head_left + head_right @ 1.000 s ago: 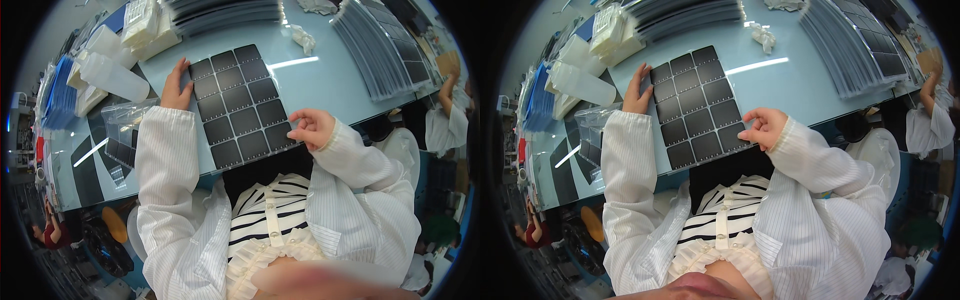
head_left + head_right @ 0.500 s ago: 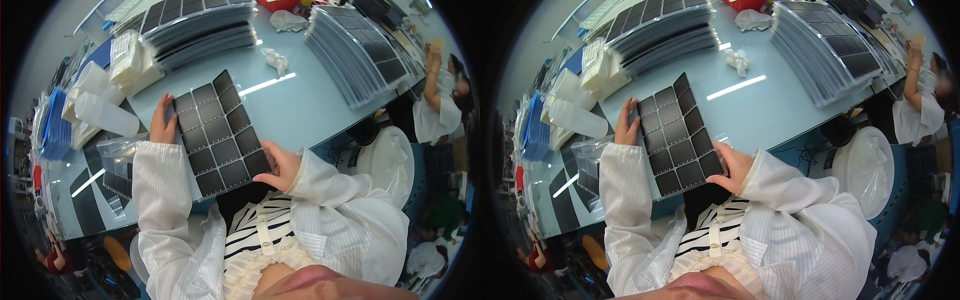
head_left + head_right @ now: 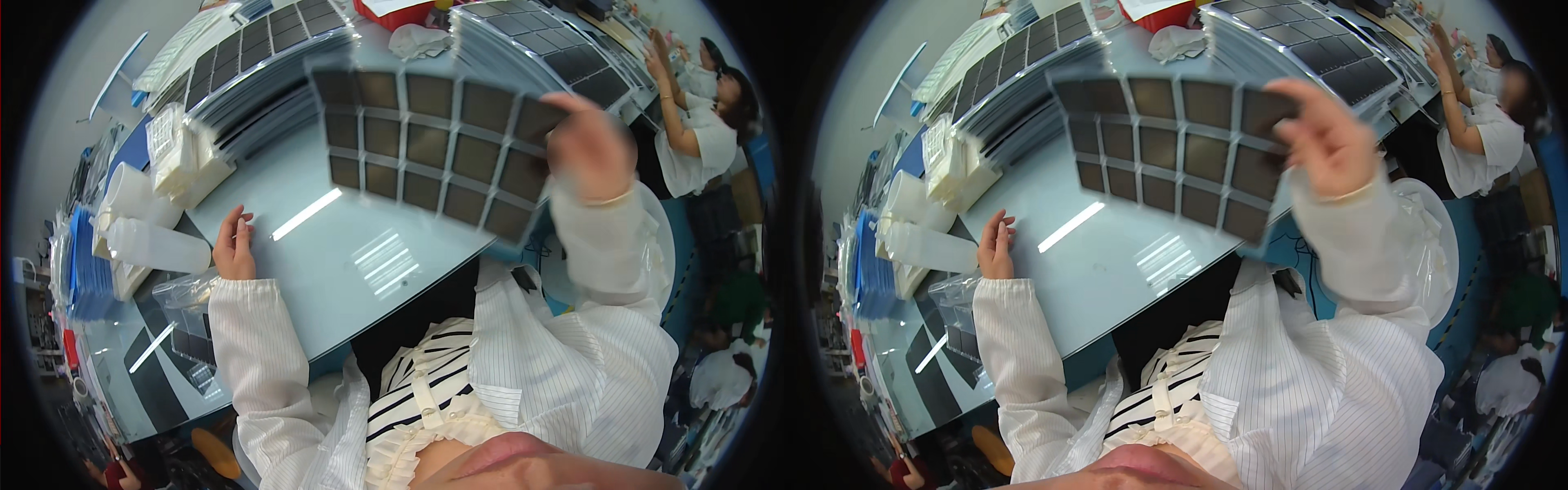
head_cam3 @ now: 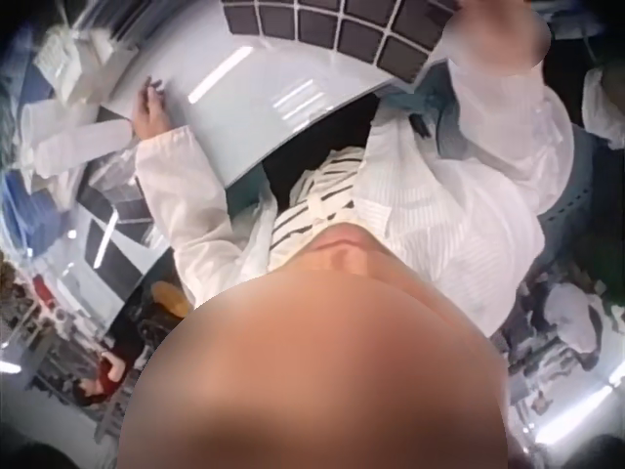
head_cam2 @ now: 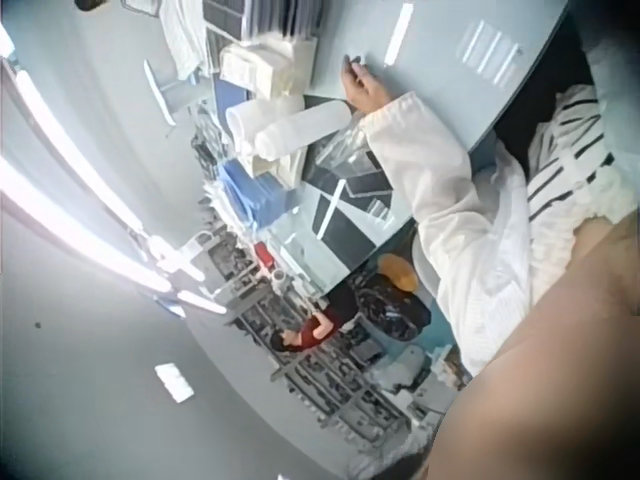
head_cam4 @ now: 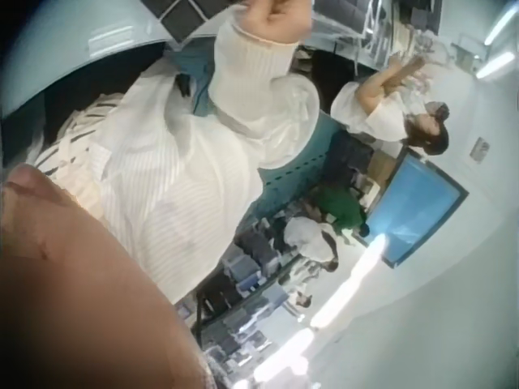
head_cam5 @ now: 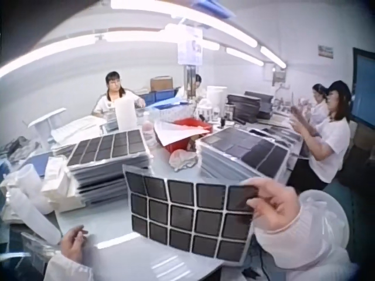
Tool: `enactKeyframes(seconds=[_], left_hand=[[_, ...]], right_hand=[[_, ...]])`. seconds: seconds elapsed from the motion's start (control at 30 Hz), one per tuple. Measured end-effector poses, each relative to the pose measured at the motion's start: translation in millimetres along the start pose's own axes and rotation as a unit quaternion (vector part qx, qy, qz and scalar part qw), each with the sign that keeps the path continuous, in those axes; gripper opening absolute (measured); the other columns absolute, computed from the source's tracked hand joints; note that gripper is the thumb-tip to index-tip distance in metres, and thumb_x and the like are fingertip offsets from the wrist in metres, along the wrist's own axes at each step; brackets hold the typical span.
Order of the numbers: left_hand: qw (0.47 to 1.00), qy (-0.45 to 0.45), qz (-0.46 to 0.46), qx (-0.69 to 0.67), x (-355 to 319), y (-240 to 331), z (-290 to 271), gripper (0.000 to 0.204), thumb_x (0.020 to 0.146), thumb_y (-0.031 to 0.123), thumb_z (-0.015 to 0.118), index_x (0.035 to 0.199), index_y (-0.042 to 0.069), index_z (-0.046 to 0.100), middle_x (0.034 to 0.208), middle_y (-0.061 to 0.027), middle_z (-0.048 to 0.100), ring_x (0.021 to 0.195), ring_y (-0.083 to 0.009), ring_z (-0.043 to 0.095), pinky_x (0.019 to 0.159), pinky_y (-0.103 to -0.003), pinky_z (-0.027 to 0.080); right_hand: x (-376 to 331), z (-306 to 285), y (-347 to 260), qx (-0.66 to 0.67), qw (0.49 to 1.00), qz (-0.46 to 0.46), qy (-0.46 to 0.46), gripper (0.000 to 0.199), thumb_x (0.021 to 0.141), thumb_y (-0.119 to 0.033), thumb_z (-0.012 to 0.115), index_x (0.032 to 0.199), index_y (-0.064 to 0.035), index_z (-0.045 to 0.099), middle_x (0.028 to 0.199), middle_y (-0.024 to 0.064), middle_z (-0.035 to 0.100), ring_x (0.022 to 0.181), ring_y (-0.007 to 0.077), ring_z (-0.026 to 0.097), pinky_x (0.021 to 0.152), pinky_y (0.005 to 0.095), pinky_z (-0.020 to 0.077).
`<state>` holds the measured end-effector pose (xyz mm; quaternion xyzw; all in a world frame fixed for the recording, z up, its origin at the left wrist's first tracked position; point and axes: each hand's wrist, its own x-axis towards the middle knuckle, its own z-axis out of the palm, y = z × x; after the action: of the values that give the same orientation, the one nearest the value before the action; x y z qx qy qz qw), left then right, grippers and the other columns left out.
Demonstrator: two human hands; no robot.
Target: Inspecting, wiping with a cleaning cloth, and organizing transparent plastic grid sheets at a workstation.
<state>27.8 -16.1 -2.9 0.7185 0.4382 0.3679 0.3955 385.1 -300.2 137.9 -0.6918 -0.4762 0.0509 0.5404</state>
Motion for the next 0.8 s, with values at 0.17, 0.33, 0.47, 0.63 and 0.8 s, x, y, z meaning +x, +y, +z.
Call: enactKeyframes(seconds=[0.17, 0.33, 0.47, 0.63, 0.8], left_hand=[[1.0, -0.012, 0.011, -0.008, 4.3, 3.2, 4.0, 0.03, 0.096, 0.017, 0.048, 0.121, 0.002, 0.056, 0.103, -0.008, 0.064, 0.085, -0.0125, 0.056, 0.08, -0.026, 0.045], [1.0, -0.014, 0.002, -0.005, 3.5, -1.8, 1.8, 0.03, 0.096, 0.016, 0.048, 0.122, 0.002, 0.056, 0.104, -0.0072, 0.063, 0.086, -0.0119, 0.055, 0.082, -0.025, 0.045], [1.0, -0.007, -0.004, -0.001, 3.0, -2.7, 3.9, 0.03, 0.096, 0.015, 0.048, 0.122, 0.002, 0.056, 0.105, -0.0071, 0.062, 0.086, -0.0114, 0.055, 0.081, -0.025, 0.045], [1.0, -0.004, -0.005, 0.007, 2.2, -2.4, 3.1, 0.029, 0.095, 0.013, 0.049, 0.121, 0.002, 0.056, 0.106, -0.007, 0.062, 0.086, -0.0112, 0.055, 0.082, -0.025, 0.045], [1.0, -0.001, -0.006, -0.001, 1.6, -4.3, 3.8, 0.028, 0.094, 0.01, 0.05, 0.12, 0.003, 0.057, 0.105, -0.0067, 0.062, 0.085, -0.011, 0.055, 0.081, -0.024, 0.045]], right_hand=[[46.1, -113.4, 10.4, -0.023, 0.99, -0.059, 0.124, 0.042, 0.089, -0.009, 0.06, 0.13, -0.0107, 0.051, 0.07, -0.0059, 0.048, 0.06, 0.0008, 0.044, 0.054, 0.0133, 0.0399], [88.5, -195.6, 99.6, 0.143, 0.981, 0.056, 0.116, 0.044, 0.088, -0.008, 0.062, 0.13, -0.0098, 0.049, 0.074, -0.0039, 0.058, 0.061, 0.0036, 0.055, 0.055, 0.0164, 0.05], [109.5, -207.9, 158.9, 0.129, 0.952, 0.238, 0.146, 0.042, 0.088, -0.007, 0.062, 0.128, -0.0078, 0.05, 0.079, -0.0015, 0.06, 0.063, 0.0055, 0.059, 0.055, 0.0181, 0.0524], [117.1, -195.6, 166.3, 0.156, 0.949, 0.229, 0.151, 0.042, 0.087, -0.007, 0.063, 0.127, -0.0025, 0.049, 0.084, 0.0018, 0.062, 0.062, 0.0082, 0.059, 0.055, 0.0205, 0.054], [116.8, -178.7, 148.5, 0.133, 0.944, 0.222, 0.207, 0.051, 0.086, -0.013, 0.067, 0.13, 0.0, 0.045, 0.082, 0.0038, 0.061, 0.055, 0.0079, 0.055, 0.049, 0.0195, 0.0489]])
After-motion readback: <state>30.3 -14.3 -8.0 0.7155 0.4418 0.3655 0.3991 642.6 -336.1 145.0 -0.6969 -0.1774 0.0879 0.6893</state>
